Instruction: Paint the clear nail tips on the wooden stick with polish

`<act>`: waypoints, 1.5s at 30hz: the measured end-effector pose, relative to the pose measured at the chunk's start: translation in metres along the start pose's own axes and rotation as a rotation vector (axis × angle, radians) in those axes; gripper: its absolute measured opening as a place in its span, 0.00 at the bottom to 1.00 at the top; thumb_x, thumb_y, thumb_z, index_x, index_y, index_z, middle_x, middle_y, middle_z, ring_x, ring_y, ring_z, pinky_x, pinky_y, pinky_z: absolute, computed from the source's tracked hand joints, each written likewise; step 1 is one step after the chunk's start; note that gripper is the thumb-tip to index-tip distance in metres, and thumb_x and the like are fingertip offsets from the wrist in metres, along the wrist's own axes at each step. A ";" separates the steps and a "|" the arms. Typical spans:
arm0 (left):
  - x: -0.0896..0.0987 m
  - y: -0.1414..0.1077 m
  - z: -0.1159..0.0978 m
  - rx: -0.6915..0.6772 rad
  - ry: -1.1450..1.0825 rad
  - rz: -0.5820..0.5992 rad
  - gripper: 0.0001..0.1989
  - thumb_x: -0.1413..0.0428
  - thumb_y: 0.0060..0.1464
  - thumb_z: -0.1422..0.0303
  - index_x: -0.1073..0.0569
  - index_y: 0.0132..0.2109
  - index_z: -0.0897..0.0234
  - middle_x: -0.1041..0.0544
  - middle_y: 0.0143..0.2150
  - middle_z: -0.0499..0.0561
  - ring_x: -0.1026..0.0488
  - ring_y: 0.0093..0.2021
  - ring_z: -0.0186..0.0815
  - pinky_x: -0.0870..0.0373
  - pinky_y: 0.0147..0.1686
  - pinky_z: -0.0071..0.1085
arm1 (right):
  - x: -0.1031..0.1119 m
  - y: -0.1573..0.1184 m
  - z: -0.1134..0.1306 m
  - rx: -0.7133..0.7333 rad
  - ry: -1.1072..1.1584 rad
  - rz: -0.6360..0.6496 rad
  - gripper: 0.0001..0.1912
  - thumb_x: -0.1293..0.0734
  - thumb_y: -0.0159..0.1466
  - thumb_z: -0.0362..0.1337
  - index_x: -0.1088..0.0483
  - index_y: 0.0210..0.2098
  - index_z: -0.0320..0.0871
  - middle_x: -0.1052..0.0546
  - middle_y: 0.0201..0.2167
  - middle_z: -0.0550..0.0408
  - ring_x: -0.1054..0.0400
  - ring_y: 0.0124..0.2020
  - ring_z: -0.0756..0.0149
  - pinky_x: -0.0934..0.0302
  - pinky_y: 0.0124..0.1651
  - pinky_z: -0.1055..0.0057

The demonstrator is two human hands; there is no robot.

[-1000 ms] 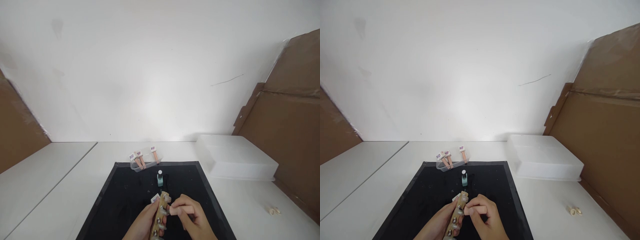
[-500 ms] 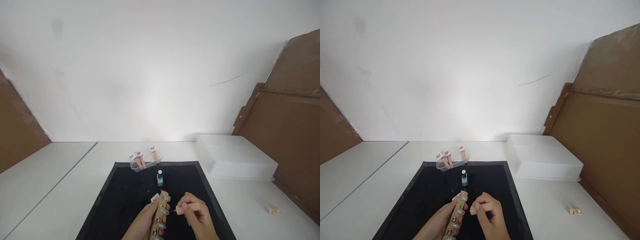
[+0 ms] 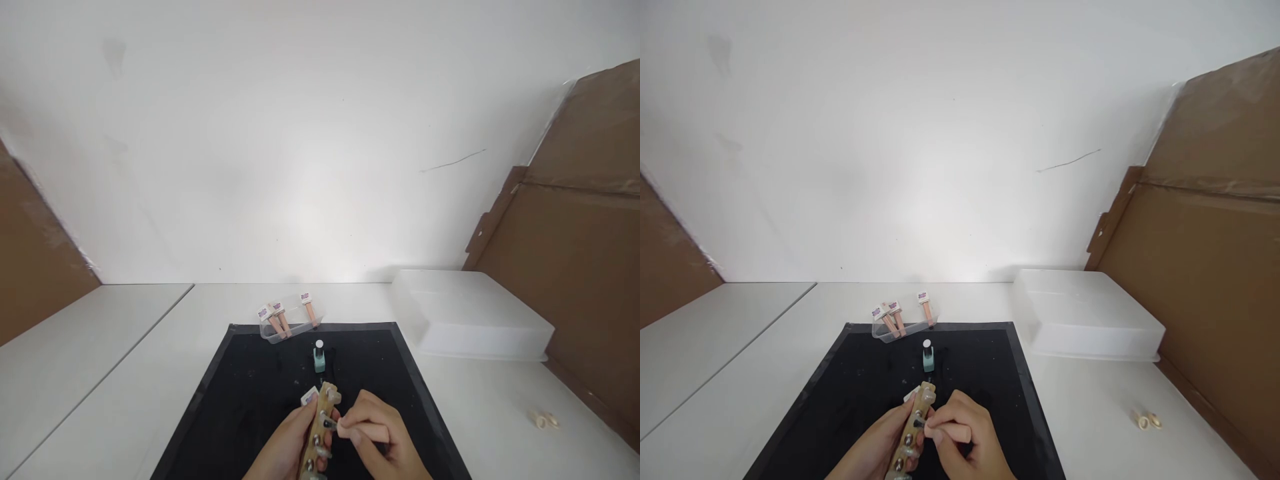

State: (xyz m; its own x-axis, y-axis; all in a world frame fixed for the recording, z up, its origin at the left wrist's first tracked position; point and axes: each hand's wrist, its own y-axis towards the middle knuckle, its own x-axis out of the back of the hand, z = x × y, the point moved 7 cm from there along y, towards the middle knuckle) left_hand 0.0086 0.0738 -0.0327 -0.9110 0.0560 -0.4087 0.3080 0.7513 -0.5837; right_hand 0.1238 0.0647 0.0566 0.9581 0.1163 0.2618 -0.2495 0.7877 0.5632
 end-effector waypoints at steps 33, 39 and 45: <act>0.000 0.001 0.000 -0.025 -0.006 -0.009 0.30 0.47 0.34 0.44 0.29 0.32 0.69 0.34 0.18 0.44 0.41 0.16 0.23 0.46 0.18 0.21 | -0.009 -0.009 0.017 0.218 -0.260 0.102 0.13 0.40 0.53 0.24 0.33 0.33 0.45 0.31 0.22 0.56 0.35 0.21 0.68 0.43 0.25 0.73; 0.000 -0.002 0.001 -0.015 0.012 -0.012 0.29 0.47 0.36 0.44 0.30 0.32 0.68 0.35 0.18 0.44 0.42 0.16 0.22 0.47 0.18 0.21 | -0.008 -0.004 0.020 0.250 -0.323 0.065 0.12 0.41 0.49 0.23 0.34 0.28 0.45 0.34 0.19 0.58 0.38 0.17 0.70 0.46 0.20 0.76; -0.001 -0.002 0.000 -0.016 0.003 0.015 0.29 0.47 0.35 0.44 0.30 0.31 0.68 0.36 0.17 0.43 0.42 0.16 0.22 0.47 0.18 0.21 | -0.001 -0.010 0.013 0.353 -0.280 -0.064 0.10 0.43 0.48 0.24 0.39 0.24 0.46 0.41 0.16 0.62 0.46 0.13 0.72 0.53 0.16 0.75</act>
State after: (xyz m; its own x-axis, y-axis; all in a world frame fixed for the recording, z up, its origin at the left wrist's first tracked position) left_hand 0.0086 0.0729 -0.0313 -0.9069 0.0694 -0.4157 0.3177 0.7605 -0.5662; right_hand 0.1232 0.0482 0.0610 0.9102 -0.1327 0.3923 -0.2702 0.5275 0.8054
